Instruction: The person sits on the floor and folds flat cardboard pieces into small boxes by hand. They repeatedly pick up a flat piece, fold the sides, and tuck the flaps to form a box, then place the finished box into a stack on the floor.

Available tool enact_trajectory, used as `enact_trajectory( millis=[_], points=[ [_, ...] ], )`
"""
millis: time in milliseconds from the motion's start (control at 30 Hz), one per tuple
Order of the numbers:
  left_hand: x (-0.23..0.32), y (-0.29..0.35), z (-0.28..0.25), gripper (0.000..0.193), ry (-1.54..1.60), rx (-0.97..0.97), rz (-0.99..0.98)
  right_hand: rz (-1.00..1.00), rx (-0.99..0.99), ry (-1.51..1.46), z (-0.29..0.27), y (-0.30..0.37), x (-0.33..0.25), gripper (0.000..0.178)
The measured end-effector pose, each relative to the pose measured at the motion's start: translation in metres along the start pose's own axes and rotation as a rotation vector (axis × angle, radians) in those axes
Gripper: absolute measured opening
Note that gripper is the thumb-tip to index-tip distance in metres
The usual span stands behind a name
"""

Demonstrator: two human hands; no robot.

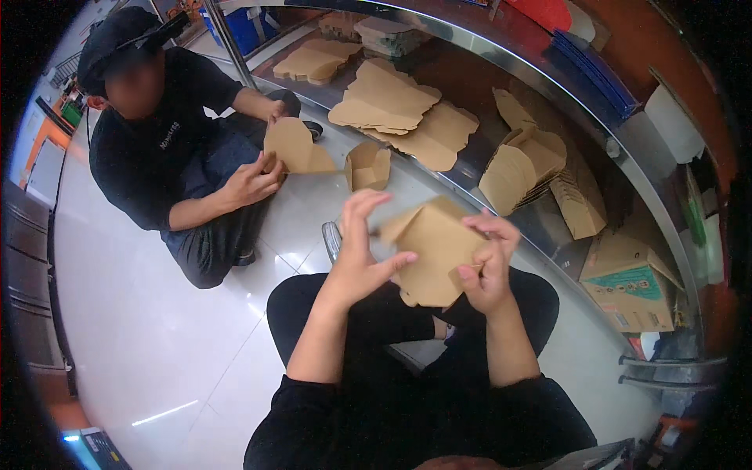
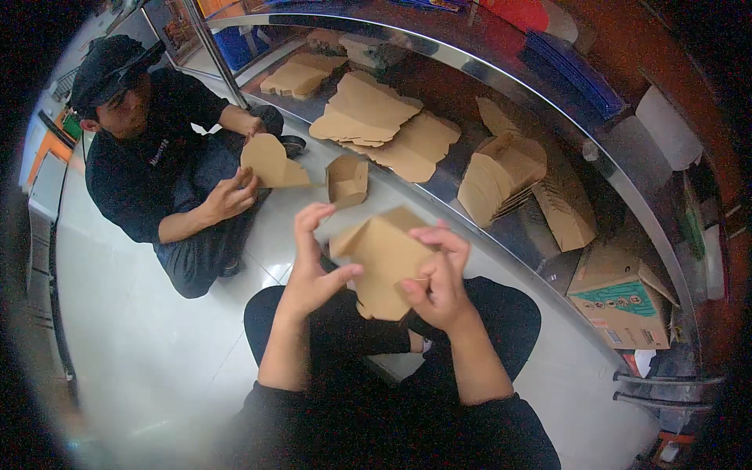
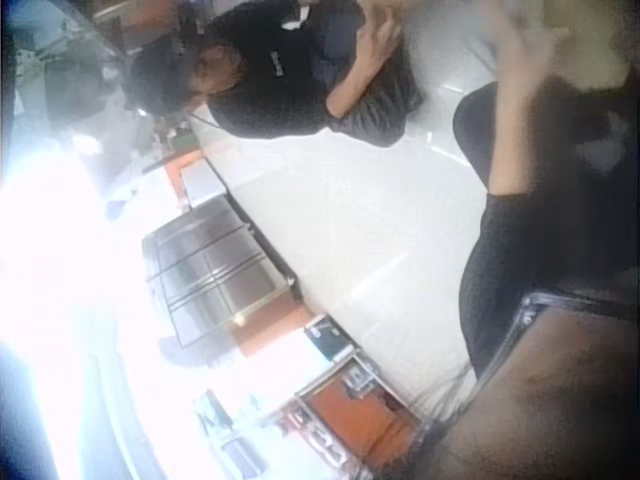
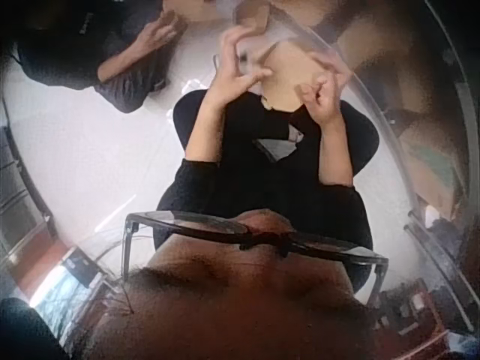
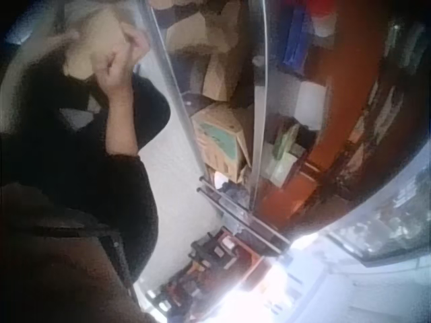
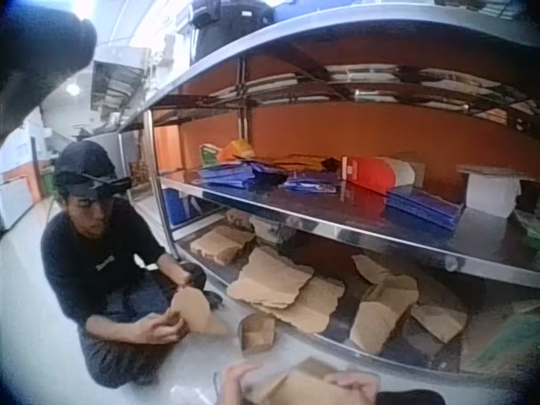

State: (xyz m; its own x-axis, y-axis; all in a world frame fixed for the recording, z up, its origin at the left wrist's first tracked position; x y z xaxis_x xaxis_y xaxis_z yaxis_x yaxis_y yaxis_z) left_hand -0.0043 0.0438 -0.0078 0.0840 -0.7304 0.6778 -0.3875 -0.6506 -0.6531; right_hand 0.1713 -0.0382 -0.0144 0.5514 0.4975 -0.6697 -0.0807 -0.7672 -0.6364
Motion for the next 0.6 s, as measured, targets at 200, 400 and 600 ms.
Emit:
enact_trajectory(
  millis=[200,400,600],
  points=[
    [-0.024,0.016,0.002,0.055,0.543,-0.304,-0.475,-0.062,0.3,-0.037,-0.022,-0.009,0.005,0.039],
    [-0.005,0.031,0.031,0.06,1.546,-0.125,-0.669,-0.092,-0.008,-0.046,-0.003,-0.014,0.002,0.041],
    [-0.002,0.028,0.034,0.053,1.186,0.021,-0.837,0.024,0.049,-0.269,0.018,-0.019,0.01,0.04]
  ],
)
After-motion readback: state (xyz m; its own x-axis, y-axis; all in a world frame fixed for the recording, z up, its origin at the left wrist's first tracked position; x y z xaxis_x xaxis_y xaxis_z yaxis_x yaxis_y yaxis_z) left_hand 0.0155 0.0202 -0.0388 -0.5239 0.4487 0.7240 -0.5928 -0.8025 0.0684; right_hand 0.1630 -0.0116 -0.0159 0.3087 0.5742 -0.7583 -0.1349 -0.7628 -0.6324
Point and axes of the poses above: each hand's wrist, its own y-axis away from the middle knuckle, its own z-axis out of the palm, x = y × z, the point moved 3 cm from there along -y, towards the middle knuckle, and after that the axes turned 6 degrees about z, right-handed, at the moved point
